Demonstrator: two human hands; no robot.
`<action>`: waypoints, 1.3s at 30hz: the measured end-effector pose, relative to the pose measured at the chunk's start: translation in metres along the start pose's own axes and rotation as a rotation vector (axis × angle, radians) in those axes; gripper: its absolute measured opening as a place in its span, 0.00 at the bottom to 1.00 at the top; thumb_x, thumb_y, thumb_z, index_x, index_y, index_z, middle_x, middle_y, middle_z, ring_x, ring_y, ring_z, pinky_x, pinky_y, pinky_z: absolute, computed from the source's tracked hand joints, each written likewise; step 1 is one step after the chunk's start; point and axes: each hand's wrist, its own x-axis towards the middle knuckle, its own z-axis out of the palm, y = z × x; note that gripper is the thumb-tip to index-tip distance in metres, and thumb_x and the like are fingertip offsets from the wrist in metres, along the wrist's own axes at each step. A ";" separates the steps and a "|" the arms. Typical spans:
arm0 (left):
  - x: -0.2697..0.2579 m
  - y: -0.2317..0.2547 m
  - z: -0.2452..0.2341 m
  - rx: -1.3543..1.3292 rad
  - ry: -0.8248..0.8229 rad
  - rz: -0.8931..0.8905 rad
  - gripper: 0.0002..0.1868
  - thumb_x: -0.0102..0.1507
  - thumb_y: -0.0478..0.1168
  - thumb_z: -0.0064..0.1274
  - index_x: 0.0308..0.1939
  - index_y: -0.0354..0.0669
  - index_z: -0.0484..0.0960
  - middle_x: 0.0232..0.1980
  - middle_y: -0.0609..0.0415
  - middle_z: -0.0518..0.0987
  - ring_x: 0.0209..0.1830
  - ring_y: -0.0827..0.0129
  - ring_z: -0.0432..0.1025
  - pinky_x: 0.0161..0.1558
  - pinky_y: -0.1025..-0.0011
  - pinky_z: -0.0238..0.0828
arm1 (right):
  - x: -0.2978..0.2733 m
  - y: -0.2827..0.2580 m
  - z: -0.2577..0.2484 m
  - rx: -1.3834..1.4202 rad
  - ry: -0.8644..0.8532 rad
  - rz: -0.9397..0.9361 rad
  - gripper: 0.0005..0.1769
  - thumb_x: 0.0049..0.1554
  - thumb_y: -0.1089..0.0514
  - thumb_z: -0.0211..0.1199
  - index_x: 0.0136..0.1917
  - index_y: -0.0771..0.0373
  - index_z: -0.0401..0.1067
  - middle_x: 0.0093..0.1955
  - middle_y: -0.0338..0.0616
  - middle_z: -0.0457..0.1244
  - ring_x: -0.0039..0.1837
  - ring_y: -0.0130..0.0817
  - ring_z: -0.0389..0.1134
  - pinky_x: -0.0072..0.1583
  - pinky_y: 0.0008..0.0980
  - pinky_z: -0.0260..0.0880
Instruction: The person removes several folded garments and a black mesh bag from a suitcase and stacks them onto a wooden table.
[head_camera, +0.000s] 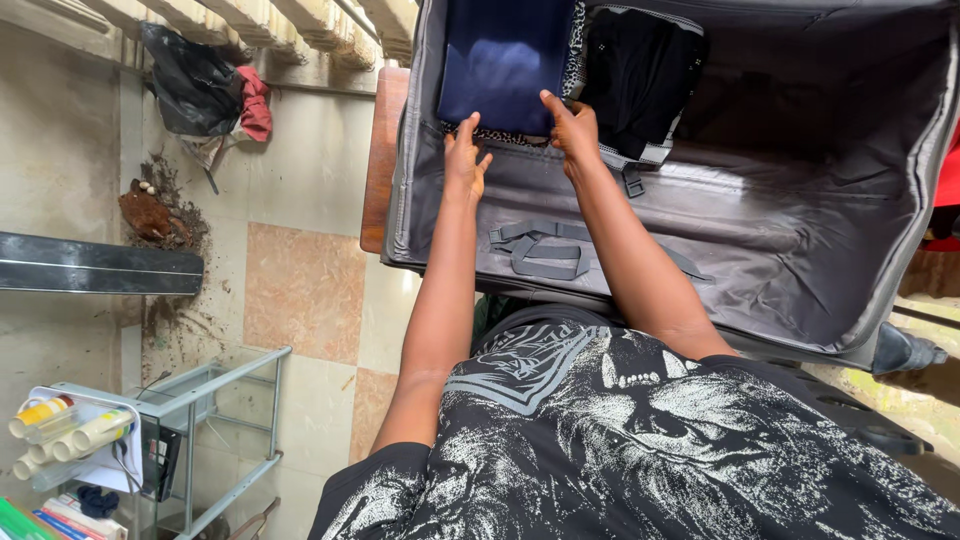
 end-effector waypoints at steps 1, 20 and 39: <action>0.000 0.003 0.002 -0.059 -0.014 0.007 0.43 0.54 0.55 0.64 0.68 0.44 0.63 0.70 0.46 0.64 0.70 0.50 0.57 0.65 0.38 0.55 | -0.001 -0.004 0.000 0.021 -0.034 0.017 0.36 0.53 0.35 0.75 0.56 0.70 0.77 0.42 0.44 0.66 0.41 0.30 0.63 0.43 0.32 0.64; 0.006 0.020 -0.006 -0.142 0.069 0.057 0.29 0.55 0.52 0.62 0.57 0.47 0.75 0.63 0.50 0.70 0.61 0.63 0.63 0.65 0.46 0.53 | -0.005 -0.046 0.004 0.213 -0.113 0.002 0.31 0.48 0.55 0.72 0.60 0.72 0.68 0.52 0.52 0.69 0.50 0.39 0.74 0.46 0.39 0.79; -0.031 0.097 0.046 0.255 -0.257 -0.190 0.64 0.39 0.84 0.51 0.65 0.40 0.77 0.58 0.44 0.81 0.55 0.53 0.74 0.54 0.45 0.66 | -0.010 -0.058 -0.046 0.265 -0.256 0.159 0.33 0.48 0.48 0.78 0.56 0.77 0.75 0.51 0.55 0.72 0.49 0.39 0.76 0.52 0.32 0.78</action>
